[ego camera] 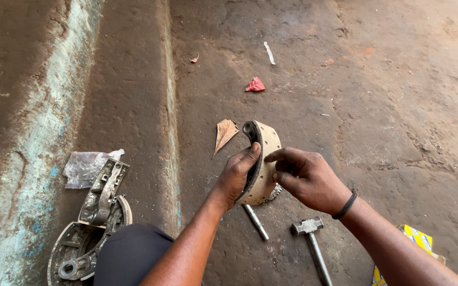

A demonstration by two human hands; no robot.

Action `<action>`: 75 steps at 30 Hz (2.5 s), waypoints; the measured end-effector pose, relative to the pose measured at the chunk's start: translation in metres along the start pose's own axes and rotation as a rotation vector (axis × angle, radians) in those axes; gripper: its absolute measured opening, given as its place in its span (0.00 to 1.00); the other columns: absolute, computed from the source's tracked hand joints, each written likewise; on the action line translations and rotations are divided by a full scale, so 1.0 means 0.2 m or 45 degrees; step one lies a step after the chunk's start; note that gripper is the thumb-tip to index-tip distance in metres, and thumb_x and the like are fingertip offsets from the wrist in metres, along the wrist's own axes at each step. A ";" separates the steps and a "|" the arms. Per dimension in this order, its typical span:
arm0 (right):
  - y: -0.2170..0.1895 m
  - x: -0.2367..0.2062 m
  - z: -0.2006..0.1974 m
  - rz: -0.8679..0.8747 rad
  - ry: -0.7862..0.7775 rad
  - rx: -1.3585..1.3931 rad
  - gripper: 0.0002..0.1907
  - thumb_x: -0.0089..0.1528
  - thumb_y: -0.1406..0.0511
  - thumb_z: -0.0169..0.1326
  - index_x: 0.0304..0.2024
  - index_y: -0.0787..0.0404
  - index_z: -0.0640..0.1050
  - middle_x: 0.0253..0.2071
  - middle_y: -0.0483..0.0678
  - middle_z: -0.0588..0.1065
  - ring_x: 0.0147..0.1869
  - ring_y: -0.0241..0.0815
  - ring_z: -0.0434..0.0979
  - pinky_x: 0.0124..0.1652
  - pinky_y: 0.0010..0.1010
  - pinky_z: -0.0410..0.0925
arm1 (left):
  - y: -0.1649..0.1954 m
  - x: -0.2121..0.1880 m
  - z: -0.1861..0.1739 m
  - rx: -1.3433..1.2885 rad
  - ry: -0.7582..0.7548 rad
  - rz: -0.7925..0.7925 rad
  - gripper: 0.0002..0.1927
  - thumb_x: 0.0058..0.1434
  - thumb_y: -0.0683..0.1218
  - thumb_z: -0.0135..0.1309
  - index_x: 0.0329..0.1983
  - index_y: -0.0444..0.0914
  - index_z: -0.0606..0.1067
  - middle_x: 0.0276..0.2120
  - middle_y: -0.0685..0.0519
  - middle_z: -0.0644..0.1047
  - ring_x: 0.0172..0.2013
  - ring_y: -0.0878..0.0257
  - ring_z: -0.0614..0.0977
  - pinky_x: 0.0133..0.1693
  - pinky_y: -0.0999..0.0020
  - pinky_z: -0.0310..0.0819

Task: The person sits on the ground and uses a hammer and punch to drive a pin into a metal housing. They then pick up a curved metal part, attach a lining to it, and inspect the assembly.

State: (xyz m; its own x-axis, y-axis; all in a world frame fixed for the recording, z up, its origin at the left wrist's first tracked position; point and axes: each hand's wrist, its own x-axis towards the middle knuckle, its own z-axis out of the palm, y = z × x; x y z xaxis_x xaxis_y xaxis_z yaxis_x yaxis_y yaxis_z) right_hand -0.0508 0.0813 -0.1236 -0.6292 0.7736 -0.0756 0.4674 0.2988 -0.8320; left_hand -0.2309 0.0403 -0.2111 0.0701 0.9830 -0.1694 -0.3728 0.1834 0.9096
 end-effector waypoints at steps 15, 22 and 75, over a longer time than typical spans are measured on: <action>0.07 0.02 0.07 0.358 0.109 1.077 0.11 0.58 0.74 0.54 0.45 0.68 0.77 0.29 0.48 0.78 0.27 0.39 0.77 0.30 0.31 0.72 | -0.02 0.02 0.00 -0.022 0.136 0.355 0.32 0.68 0.67 0.47 0.57 0.36 0.73 0.40 0.54 0.78 0.40 0.68 0.79 0.41 0.70 0.76; 0.04 0.00 0.09 0.437 0.033 1.265 0.14 0.61 0.73 0.54 0.49 0.69 0.77 0.30 0.49 0.76 0.26 0.40 0.76 0.29 0.30 0.72 | -0.05 0.03 -0.01 0.120 0.193 0.385 0.32 0.68 0.67 0.47 0.57 0.35 0.74 0.41 0.53 0.78 0.40 0.68 0.79 0.42 0.70 0.76; -0.06 -0.07 -0.08 -0.620 0.163 -0.869 0.13 0.56 0.71 0.56 0.45 0.58 0.77 0.37 0.50 0.74 0.34 0.51 0.78 0.33 0.41 0.72 | 0.10 -0.04 -0.03 -0.076 -0.029 0.370 0.35 0.62 0.64 0.55 0.61 0.33 0.71 0.48 0.49 0.76 0.48 0.63 0.77 0.50 0.67 0.73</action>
State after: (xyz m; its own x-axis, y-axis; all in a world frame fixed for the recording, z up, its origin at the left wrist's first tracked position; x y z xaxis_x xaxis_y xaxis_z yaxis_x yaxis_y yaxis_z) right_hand -0.0370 0.0766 -0.1038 -0.8016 0.5160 0.3019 0.4606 0.8550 -0.2383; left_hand -0.2438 0.0351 -0.1939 -0.0267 0.9942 0.1039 -0.4341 -0.1052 0.8947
